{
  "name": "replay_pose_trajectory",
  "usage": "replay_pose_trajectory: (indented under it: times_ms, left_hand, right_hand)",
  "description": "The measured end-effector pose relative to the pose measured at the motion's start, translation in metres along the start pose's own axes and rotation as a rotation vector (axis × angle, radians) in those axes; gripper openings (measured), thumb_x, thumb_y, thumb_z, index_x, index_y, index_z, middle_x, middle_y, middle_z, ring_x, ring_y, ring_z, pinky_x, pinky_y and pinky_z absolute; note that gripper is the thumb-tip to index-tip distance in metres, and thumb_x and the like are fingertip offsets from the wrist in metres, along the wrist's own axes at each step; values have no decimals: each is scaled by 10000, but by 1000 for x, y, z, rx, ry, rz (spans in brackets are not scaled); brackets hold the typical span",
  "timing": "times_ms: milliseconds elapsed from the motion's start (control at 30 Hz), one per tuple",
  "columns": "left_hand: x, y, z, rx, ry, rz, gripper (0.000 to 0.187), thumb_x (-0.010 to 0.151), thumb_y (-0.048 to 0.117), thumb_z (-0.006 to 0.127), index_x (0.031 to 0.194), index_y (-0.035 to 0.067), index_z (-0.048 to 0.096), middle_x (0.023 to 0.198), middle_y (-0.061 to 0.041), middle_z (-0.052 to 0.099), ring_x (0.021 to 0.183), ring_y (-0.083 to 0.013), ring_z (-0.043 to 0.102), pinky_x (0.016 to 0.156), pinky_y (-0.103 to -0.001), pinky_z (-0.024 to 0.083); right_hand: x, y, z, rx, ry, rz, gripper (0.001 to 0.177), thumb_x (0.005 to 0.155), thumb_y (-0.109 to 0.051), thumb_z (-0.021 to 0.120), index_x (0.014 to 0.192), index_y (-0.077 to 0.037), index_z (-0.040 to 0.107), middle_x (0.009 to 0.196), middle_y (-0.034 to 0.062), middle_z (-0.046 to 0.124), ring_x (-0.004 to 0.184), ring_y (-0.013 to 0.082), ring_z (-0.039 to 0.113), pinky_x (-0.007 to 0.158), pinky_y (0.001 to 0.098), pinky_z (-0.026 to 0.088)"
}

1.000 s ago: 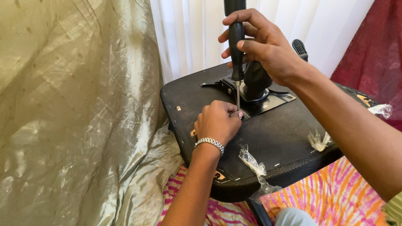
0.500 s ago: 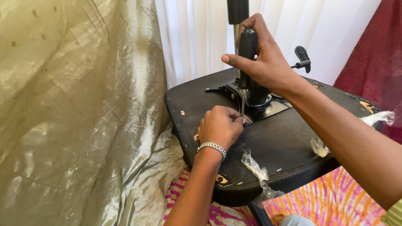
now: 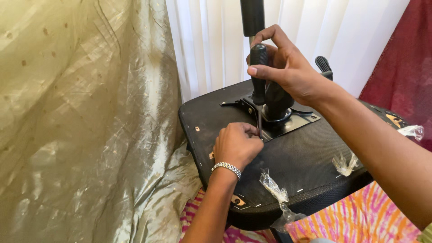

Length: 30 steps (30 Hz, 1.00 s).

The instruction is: The person uses a screwdriver to tighten screws on the underside of an office chair seat, securing the central gas-lift mechanism to the seat plate. The person then lifts the chair and places it upright on the floor.

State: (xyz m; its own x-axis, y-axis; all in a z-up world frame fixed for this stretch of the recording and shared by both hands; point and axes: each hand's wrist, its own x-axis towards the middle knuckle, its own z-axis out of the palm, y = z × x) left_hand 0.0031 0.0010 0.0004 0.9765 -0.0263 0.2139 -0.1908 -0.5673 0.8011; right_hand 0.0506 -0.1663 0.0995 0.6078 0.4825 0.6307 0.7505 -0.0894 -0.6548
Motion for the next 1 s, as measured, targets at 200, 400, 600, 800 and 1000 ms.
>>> replay_pose_trajectory:
  times_ms: [200, 400, 600, 800, 1000]
  left_hand:
    - [-1, 2, -1, 31, -42, -36, 180, 741, 295, 779, 879, 182, 804, 798, -99, 781, 820, -291, 761, 791, -383, 569]
    - [-4, 4, -1, 2, -2, -5, 151, 751, 284, 813, 851, 172, 822, 761, -83, 768, 769, -267, 757, 733, -399, 573]
    - [-4, 5, -1, 16, -3, 15, 156, 770, 277, 794, 889, 181, 827, 762, -83, 773, 766, -255, 767, 726, -386, 577]
    - [-3, 4, 0, 25, 1, 26, 174, 757, 309, 818, 852, 164, 818, 772, -59, 778, 756, -242, 769, 718, -382, 579]
    - [-4, 4, -1, 18, 1, 8, 146, 760, 303, 820, 838, 180, 835, 758, -63, 775, 752, -247, 763, 713, -383, 568]
  right_hand:
    - [1, -8, 16, -374, 194, 152, 576, 923, -312, 736, 1390, -254, 403, 852, 13, 493, 658, 134, 546, 559, 288, 518]
    - [-4, -23, 12, -14, -6, 28, 428, 971, -425, 554, 1301, -162, 485, 1078, 29, 652, 980, 125, 654, 865, 266, 550]
    - [-1, -15, 6, 53, 50, 38, 333, 1009, -242, 637, 1280, -101, 505, 1115, 78, 671, 956, 171, 726, 791, 341, 639]
    - [-4, -3, 17, -273, 218, -6, 410, 1023, -282, 719, 1247, -89, 434, 937, 57, 586, 748, 147, 664, 653, 331, 568]
    - [-6, -22, 16, -151, 40, 43, 431, 984, -326, 525, 1374, -152, 468, 997, 43, 625, 914, 91, 592, 815, 258, 504]
